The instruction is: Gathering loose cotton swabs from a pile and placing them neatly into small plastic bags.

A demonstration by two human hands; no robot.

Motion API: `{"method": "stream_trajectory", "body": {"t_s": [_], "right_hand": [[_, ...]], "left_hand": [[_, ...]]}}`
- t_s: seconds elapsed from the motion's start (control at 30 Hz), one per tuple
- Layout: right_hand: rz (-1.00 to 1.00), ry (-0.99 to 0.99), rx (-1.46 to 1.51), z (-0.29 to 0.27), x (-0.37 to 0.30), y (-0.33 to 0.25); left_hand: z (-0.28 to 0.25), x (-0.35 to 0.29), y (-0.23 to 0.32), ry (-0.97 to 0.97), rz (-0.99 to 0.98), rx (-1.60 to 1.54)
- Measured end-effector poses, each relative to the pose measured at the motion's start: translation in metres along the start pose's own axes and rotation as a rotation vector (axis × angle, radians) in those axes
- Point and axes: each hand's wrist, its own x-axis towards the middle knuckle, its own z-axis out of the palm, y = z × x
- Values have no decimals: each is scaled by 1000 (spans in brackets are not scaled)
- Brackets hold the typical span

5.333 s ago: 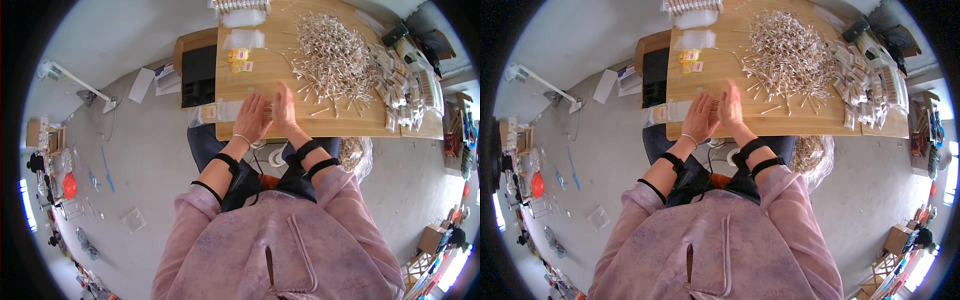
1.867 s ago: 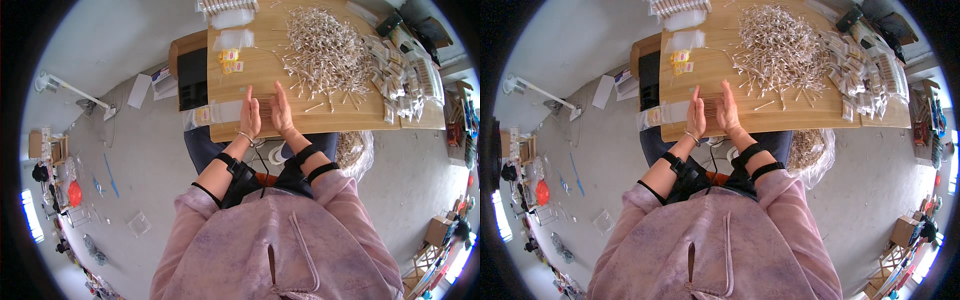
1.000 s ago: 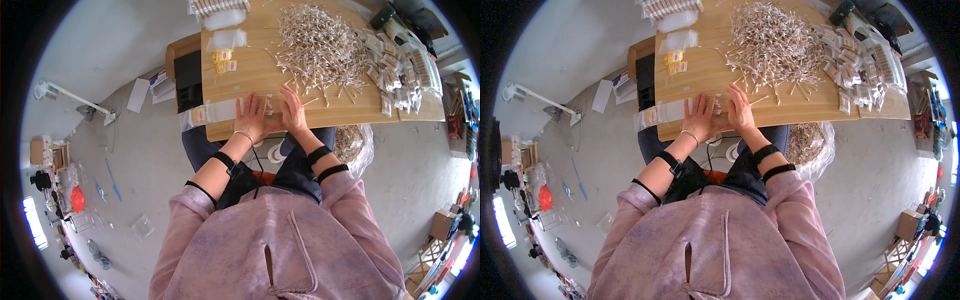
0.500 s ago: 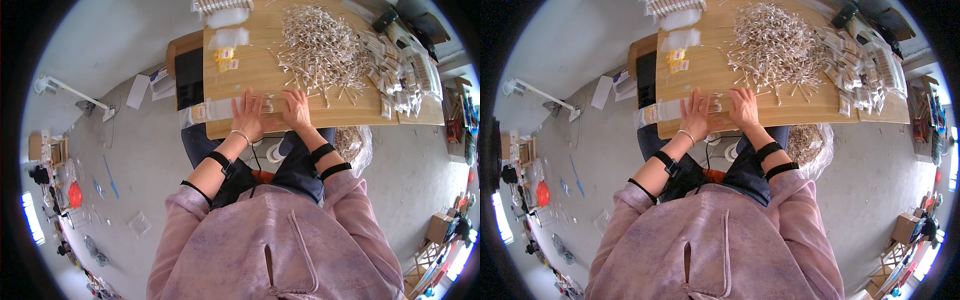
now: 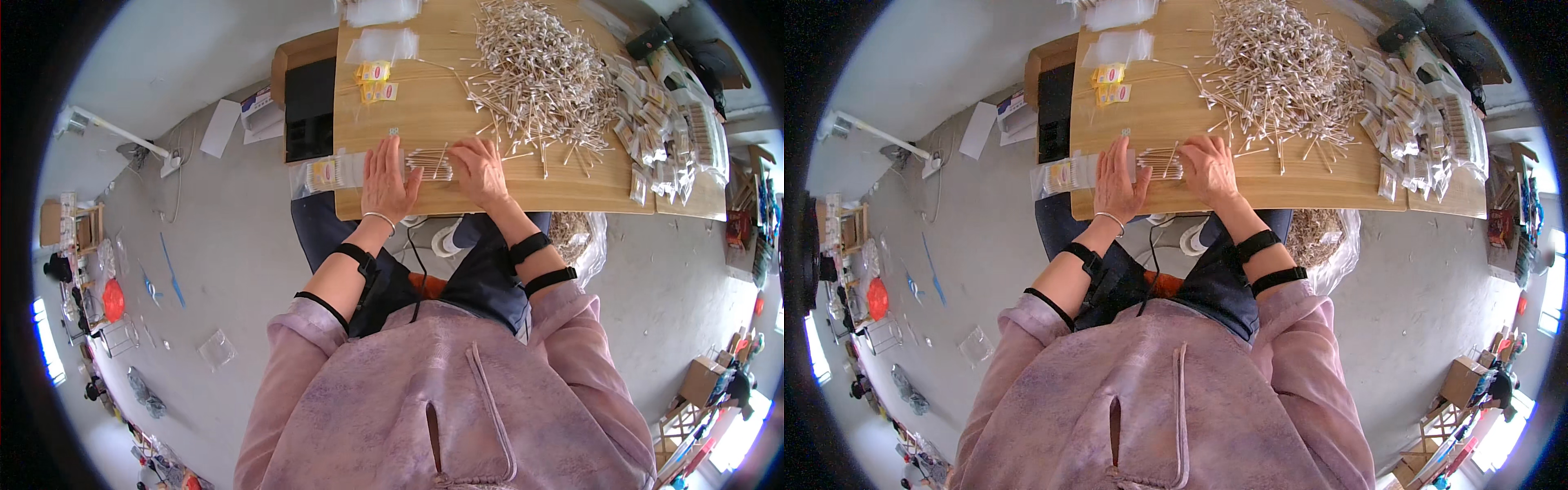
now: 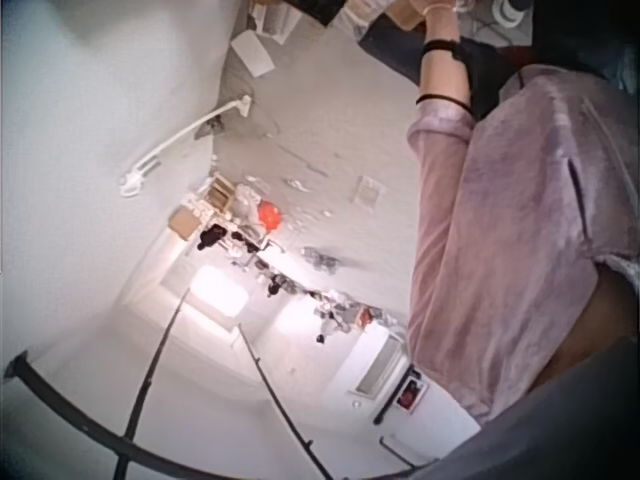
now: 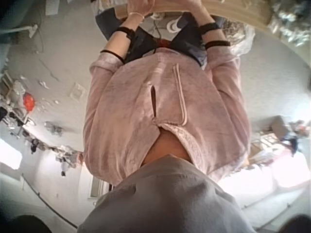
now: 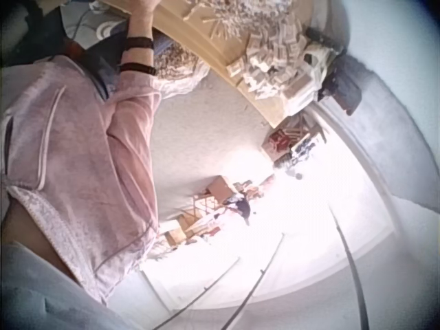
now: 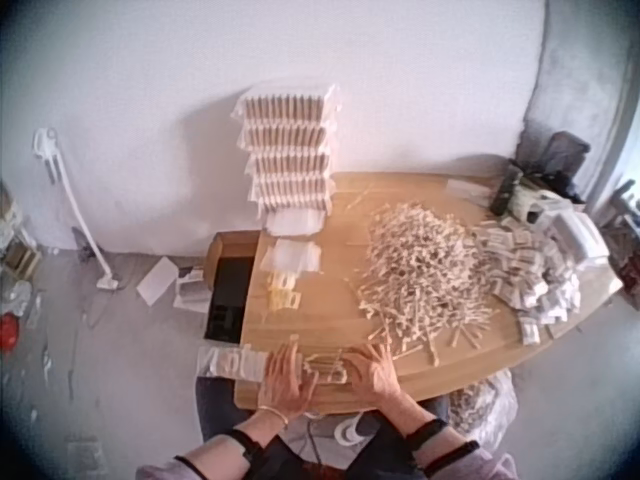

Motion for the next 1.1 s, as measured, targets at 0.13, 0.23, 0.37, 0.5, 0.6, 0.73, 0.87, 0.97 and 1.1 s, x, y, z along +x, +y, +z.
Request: {"method": "stream_trajectory", "body": {"t_s": [0.13,0.23,0.37,0.5,0.6,0.73,0.87,0.97,1.1], "right_hand": [[43,-1,-70,0,8,-18],[70,60,-58,3,18,-12],[-37,-61,-1,-4,34,-15],[-150,-278,-85,-7,48,-16],[-149,-262,-63,-5,51,-11],[49,-122,75,-9,63,-11],[192,-194,-1,-2,67,6],[133,-92,35,3,63,8],[82,-117,-5,9,51,-10]], "left_hand": [[1,-1,-3,28,-7,-30],[4,0,-2,38,-40,-55],[3,-1,-1,27,-60,-28],[5,0,-2,1,-83,10],[7,-1,-1,12,-68,21],[5,-2,-2,6,-58,46],[5,-1,-3,14,-35,36],[5,-1,-2,12,-44,23],[3,0,-1,11,-65,3]]}}
